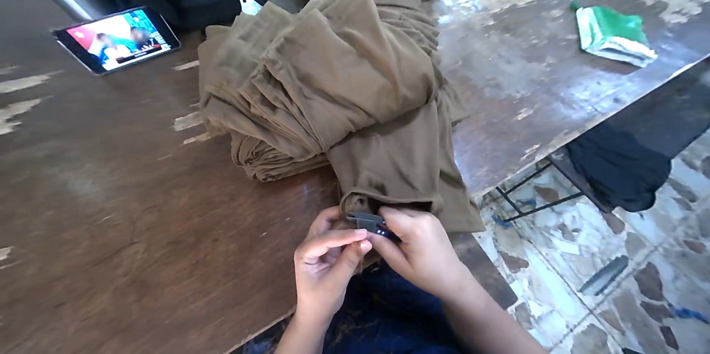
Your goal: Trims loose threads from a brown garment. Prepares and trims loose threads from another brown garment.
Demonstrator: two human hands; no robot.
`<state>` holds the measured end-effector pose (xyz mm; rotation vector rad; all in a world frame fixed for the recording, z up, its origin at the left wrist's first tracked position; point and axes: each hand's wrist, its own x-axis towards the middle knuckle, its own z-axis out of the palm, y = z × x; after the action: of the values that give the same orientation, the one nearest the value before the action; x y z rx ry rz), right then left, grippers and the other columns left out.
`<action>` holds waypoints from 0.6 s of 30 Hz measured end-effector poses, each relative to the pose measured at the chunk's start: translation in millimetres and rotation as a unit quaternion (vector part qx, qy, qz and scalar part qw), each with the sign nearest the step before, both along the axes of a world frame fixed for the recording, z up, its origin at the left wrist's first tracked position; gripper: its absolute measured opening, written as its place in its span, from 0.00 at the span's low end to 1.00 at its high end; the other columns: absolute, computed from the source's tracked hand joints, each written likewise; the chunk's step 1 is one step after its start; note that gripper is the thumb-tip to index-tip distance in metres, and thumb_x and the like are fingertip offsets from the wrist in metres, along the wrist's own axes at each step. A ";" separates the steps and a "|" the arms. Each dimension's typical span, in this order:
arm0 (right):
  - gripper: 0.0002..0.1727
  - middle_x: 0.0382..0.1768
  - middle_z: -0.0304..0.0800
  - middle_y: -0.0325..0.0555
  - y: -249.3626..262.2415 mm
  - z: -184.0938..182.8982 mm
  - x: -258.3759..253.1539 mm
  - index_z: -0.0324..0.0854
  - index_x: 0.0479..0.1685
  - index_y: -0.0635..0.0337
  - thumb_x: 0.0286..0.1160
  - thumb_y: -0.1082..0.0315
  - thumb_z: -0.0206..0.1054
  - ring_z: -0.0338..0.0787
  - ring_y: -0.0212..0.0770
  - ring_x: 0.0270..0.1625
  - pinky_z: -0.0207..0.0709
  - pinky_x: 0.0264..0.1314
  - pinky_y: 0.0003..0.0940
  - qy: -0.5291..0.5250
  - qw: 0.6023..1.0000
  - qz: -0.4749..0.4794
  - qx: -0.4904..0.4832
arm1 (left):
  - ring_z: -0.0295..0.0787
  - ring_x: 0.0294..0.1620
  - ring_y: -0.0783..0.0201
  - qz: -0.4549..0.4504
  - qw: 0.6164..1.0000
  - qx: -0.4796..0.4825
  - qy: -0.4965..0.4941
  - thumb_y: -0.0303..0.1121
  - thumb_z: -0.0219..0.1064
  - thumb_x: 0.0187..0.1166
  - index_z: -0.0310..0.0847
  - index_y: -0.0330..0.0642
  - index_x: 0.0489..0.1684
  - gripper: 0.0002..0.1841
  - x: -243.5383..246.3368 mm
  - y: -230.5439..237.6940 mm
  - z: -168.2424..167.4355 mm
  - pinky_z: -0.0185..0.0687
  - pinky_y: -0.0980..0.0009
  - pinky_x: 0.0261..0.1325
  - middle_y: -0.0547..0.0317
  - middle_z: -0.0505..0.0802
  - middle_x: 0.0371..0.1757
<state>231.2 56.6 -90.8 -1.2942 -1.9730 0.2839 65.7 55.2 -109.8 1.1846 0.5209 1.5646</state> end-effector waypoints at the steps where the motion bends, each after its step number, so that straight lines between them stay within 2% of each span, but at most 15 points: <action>1: 0.26 0.15 0.76 0.40 1.4 -0.6 -0.9 0.82 0.28 0.58 0.87 0.46 0.57 0.77 0.35 0.18 0.69 0.20 0.32 0.007 1.000 -0.002 -0.005 | 0.88 0.59 0.75 0.000 1.000 0.005 0.004 0.29 0.74 0.77 0.96 0.53 0.51 0.10 -0.5 0.1 0.1 0.85 0.79 0.62 0.66 0.92 0.62; 5: 0.26 0.16 0.78 0.40 1.3 -1.6 4.6 0.83 0.28 0.59 0.88 0.47 0.57 0.79 0.32 0.21 0.71 0.23 0.30 0.042 0.999 0.001 -0.034 | 0.87 0.61 0.76 0.024 0.999 0.013 0.028 0.29 0.75 0.76 0.95 0.53 0.51 0.10 -0.2 -0.3 -1.1 0.84 0.81 0.62 0.68 0.92 0.61; 7: 0.25 0.18 0.75 0.37 -0.8 -2.0 10.4 0.80 0.30 0.60 0.87 0.47 0.60 0.74 0.27 0.22 0.68 0.25 0.24 0.071 0.996 0.012 -0.049 | 0.89 0.59 0.74 0.066 0.997 0.001 0.048 0.27 0.81 0.68 0.93 0.52 0.53 0.16 4.5 0.3 -1.1 0.87 0.77 0.62 0.69 0.92 0.59; 9: 0.21 0.20 0.73 0.35 -3.1 -4.0 14.7 0.77 0.30 0.60 0.84 0.51 0.63 0.72 0.22 0.24 0.66 0.27 0.17 0.094 0.994 0.013 -0.051 | 0.92 0.55 0.71 0.119 0.991 -0.006 0.062 0.22 0.83 0.63 0.92 0.47 0.53 0.19 11.6 1.1 -0.8 0.91 0.74 0.59 0.66 0.93 0.57; 11: 0.20 0.20 0.74 0.36 -5.7 -7.8 17.6 0.76 0.31 0.60 0.83 0.52 0.65 0.73 0.21 0.24 0.67 0.28 0.16 0.104 0.993 0.016 -0.046 | 0.93 0.52 0.72 0.151 0.986 -0.004 0.073 0.20 0.79 0.67 0.92 0.42 0.49 0.13 14.8 1.3 -0.1 0.92 0.75 0.55 0.64 0.94 0.56; 14: 0.23 0.18 0.73 0.36 -10.9 -11.8 20.8 0.75 0.31 0.59 0.86 0.48 0.62 0.73 0.23 0.23 0.67 0.26 0.19 0.088 0.995 0.030 -0.045 | 0.91 0.50 0.78 0.157 0.984 -0.007 0.087 0.24 0.70 0.79 0.91 0.41 0.47 0.06 12.5 -1.1 3.9 0.89 0.81 0.53 0.68 0.94 0.54; 18: 0.25 0.14 0.71 0.37 -15.2 -13.3 18.3 0.77 0.27 0.58 0.86 0.46 0.60 0.72 0.30 0.18 0.65 0.20 0.26 0.027 0.999 0.012 -0.025 | 0.92 0.49 0.77 0.129 0.990 -0.020 0.060 0.29 0.70 0.81 0.91 0.45 0.48 0.06 7.2 -5.2 7.1 0.89 0.80 0.53 0.69 0.95 0.54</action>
<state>249.5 41.4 -104.0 -1.2822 -1.9472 0.3780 72.8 49.9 -102.7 1.2229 0.8064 1.6980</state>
